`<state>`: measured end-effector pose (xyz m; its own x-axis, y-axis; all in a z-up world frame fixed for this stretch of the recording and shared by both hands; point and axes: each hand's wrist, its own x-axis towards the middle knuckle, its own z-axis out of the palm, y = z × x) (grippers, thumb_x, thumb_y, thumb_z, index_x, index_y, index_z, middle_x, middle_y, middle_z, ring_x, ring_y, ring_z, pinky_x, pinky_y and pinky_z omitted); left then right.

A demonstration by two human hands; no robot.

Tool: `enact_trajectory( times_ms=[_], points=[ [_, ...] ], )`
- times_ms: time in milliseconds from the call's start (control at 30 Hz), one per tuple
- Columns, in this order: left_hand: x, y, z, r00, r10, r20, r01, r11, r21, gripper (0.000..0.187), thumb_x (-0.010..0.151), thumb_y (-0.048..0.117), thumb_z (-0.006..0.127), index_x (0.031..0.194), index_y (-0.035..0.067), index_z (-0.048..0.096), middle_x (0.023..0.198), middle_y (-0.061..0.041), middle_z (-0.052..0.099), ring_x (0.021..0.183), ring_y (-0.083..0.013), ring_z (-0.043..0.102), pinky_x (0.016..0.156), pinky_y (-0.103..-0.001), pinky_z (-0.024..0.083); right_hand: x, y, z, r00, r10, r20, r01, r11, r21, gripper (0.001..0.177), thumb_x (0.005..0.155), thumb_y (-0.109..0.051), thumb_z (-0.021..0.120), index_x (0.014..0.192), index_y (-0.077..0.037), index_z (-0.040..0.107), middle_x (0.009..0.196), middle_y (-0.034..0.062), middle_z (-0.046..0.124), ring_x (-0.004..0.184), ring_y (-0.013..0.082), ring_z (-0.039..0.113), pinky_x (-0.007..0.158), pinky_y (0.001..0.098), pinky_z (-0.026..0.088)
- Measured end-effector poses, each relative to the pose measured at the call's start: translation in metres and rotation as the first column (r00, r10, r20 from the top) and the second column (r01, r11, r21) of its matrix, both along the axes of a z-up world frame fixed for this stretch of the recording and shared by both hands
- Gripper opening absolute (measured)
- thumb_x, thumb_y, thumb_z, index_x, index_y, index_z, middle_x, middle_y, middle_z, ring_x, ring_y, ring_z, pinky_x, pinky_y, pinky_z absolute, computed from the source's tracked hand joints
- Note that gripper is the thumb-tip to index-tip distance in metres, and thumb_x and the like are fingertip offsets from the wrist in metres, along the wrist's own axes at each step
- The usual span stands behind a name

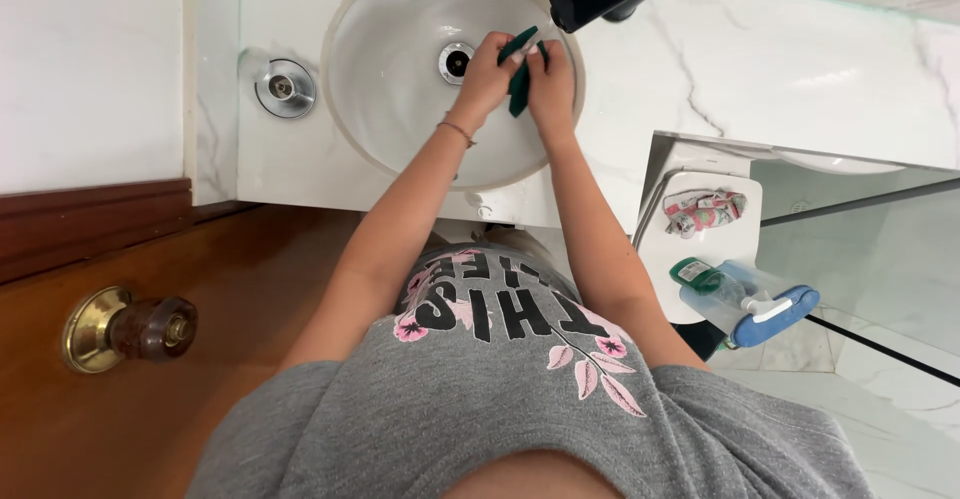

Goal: The person wipes the sink basin and countertop with a green cloth, rinses the cloth under running water, and scrubs the sink drain stopper. The person then wipes the countertop and sink basin again.

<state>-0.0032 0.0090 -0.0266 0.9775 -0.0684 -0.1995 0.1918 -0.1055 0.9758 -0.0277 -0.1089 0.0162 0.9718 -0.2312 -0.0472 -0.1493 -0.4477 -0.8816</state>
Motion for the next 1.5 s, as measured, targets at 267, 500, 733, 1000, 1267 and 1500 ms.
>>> enact_trajectory(
  times_ms=[267, 500, 733, 1000, 1267, 1500],
  points=[
    [-0.008, -0.021, 0.020, 0.986, 0.145, 0.084, -0.160, 0.964, 0.211, 0.020, 0.102, 0.026, 0.046, 0.104, 0.007, 0.052, 0.084, -0.008, 0.074, 0.072, -0.0206, 0.069, 0.070, -0.036, 0.053, 0.025, 0.001, -0.053, 0.999, -0.037, -0.018, 0.034, 0.993, -0.110, 0.016, 0.102, -0.017, 0.044, 0.094, -0.005, 0.050, 0.081, 0.0130, 0.070, 0.068, 0.0229, 0.066, 0.067, 0.0402, 0.054],
    [0.008, -0.028, 0.005, 0.955, 0.227, -0.189, -0.193, 0.964, 0.185, 0.061, 0.095, 0.055, 0.039, 0.086, 0.002, 0.067, 0.080, -0.007, 0.069, 0.074, -0.0195, 0.064, 0.073, -0.032, 0.052, 0.014, 0.013, 0.022, 0.902, -0.112, -0.416, 0.335, 0.791, 0.513, 0.036, 0.099, -0.036, 0.053, 0.084, -0.005, 0.064, 0.080, 0.0043, 0.057, 0.073, 0.0132, 0.049, 0.064, 0.0291, 0.048],
    [-0.003, -0.007, 0.038, 0.929, 0.203, -0.309, -0.270, 0.943, -0.193, 0.089, 0.083, 0.060, 0.060, 0.151, 0.004, 0.040, 0.152, -0.017, 0.048, 0.139, -0.0290, 0.049, 0.112, -0.038, 0.042, -0.002, 0.006, 0.004, 0.998, 0.005, -0.061, 0.011, 0.968, 0.250, 0.013, 0.096, -0.007, 0.058, 0.107, -0.006, 0.065, 0.092, 0.0016, 0.067, 0.080, 0.0090, 0.056, 0.076, 0.0238, 0.049],
    [0.005, 0.003, 0.017, 0.866, -0.166, -0.472, -0.267, 0.645, -0.717, 0.042, 0.102, 0.006, 0.054, 0.142, -0.004, 0.054, 0.123, -0.017, 0.056, 0.092, -0.0291, 0.068, 0.084, -0.039, 0.063, -0.006, -0.037, 0.045, 0.998, 0.010, -0.055, 0.015, 0.902, 0.432, 0.034, 0.097, -0.010, 0.051, 0.123, -0.003, 0.071, 0.112, 0.0068, 0.077, 0.100, 0.0152, 0.073, 0.094, 0.0283, 0.061],
    [0.015, -0.024, 0.031, 0.883, -0.113, -0.456, -0.142, 0.861, -0.488, 0.017, 0.103, 0.013, 0.051, 0.101, 0.004, 0.065, 0.067, -0.002, 0.055, 0.046, -0.0048, 0.036, 0.039, -0.021, 0.026, -0.020, -0.043, 0.110, 0.987, 0.009, -0.160, 0.078, 0.845, 0.529, 0.029, 0.098, -0.008, 0.052, 0.120, -0.001, 0.070, 0.106, 0.0079, 0.077, 0.083, 0.0102, 0.069, 0.083, 0.0237, 0.060],
    [0.016, -0.031, 0.069, 0.864, 0.002, -0.503, -0.273, 0.842, -0.466, 0.033, 0.083, 0.041, 0.046, 0.067, 0.013, 0.046, 0.056, 0.004, 0.037, 0.043, -0.0070, 0.018, 0.041, -0.027, 0.015, -0.020, -0.037, 0.094, 0.973, 0.001, -0.232, 0.129, 0.828, 0.546, 0.026, 0.100, -0.015, 0.057, 0.119, -0.005, 0.072, 0.106, 0.0066, 0.077, 0.086, 0.0110, 0.070, 0.084, 0.0247, 0.061]
  ],
)
